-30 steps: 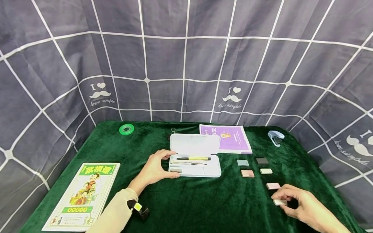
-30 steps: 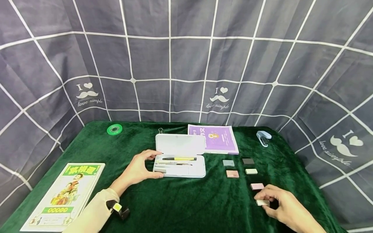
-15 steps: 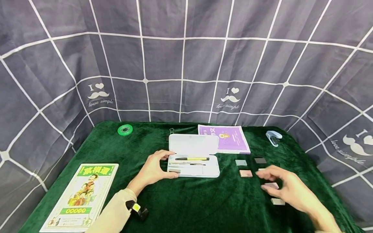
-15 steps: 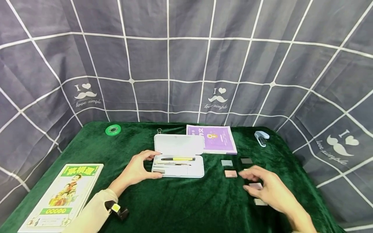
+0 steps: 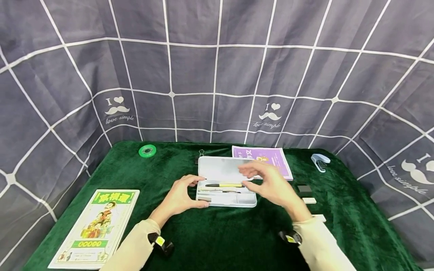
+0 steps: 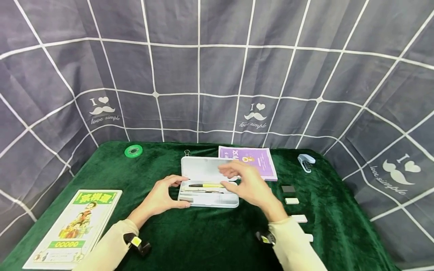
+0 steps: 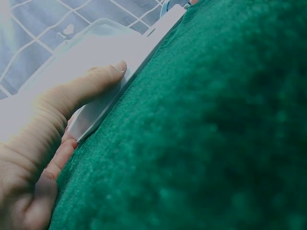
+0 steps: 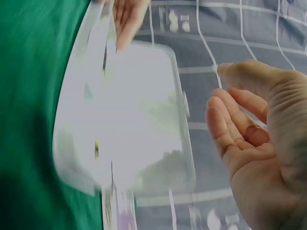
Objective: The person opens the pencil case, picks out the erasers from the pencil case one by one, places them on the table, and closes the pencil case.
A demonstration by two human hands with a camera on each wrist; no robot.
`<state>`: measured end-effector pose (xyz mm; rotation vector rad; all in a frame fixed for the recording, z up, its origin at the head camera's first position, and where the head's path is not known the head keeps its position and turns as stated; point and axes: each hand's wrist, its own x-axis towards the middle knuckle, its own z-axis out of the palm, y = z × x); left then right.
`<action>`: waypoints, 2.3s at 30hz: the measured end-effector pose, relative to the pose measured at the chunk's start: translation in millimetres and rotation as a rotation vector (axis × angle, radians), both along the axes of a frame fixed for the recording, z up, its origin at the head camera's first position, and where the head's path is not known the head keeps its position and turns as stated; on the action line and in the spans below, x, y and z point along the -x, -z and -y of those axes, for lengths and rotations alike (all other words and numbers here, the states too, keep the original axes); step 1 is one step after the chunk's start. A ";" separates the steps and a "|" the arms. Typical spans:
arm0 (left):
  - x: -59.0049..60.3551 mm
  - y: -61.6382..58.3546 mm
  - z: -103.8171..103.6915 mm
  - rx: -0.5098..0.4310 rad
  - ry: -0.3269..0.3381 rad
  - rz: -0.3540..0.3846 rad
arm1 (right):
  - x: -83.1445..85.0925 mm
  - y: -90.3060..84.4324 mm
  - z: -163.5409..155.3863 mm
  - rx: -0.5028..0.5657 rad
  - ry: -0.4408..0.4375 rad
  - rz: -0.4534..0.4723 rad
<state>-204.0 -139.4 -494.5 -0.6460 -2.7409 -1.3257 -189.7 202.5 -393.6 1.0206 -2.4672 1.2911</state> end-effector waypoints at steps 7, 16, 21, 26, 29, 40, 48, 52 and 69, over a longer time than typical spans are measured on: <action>1.0 -0.8 -1.0 -0.008 0.013 -0.006 | 15.0 13.0 59.9 -0.001 -0.103 0.041; 0.2 -1.5 -1.2 -0.039 0.028 0.006 | 14.9 36.1 95.7 -0.202 -0.164 0.108; -0.2 -2.4 -1.4 -0.041 0.038 0.005 | 12.7 41.8 100.2 -0.289 -0.193 0.102; 0.6 -3.2 -1.1 -0.037 0.035 0.005 | 9.8 41.9 104.2 -0.363 -0.215 0.020; 0.8 -3.0 -1.1 -0.034 0.031 0.011 | 7.8 41.5 106.8 -0.392 -0.210 -0.004; -0.1 -2.2 -0.9 -0.029 0.031 0.007 | 7.2 35.2 104.6 -0.305 -0.162 -0.004; 1.8 -0.5 2.5 -0.010 0.034 -0.018 | 9.0 9.2 73.1 -0.169 -0.081 -0.091; 1.7 -1.2 3.7 -0.010 0.043 -0.005 | 4.5 -2.6 44.5 -0.105 -0.043 -0.081; 2.6 -2.3 5.7 -0.031 0.056 0.016 | -35.4 -13.9 -87.9 -0.108 0.232 -0.124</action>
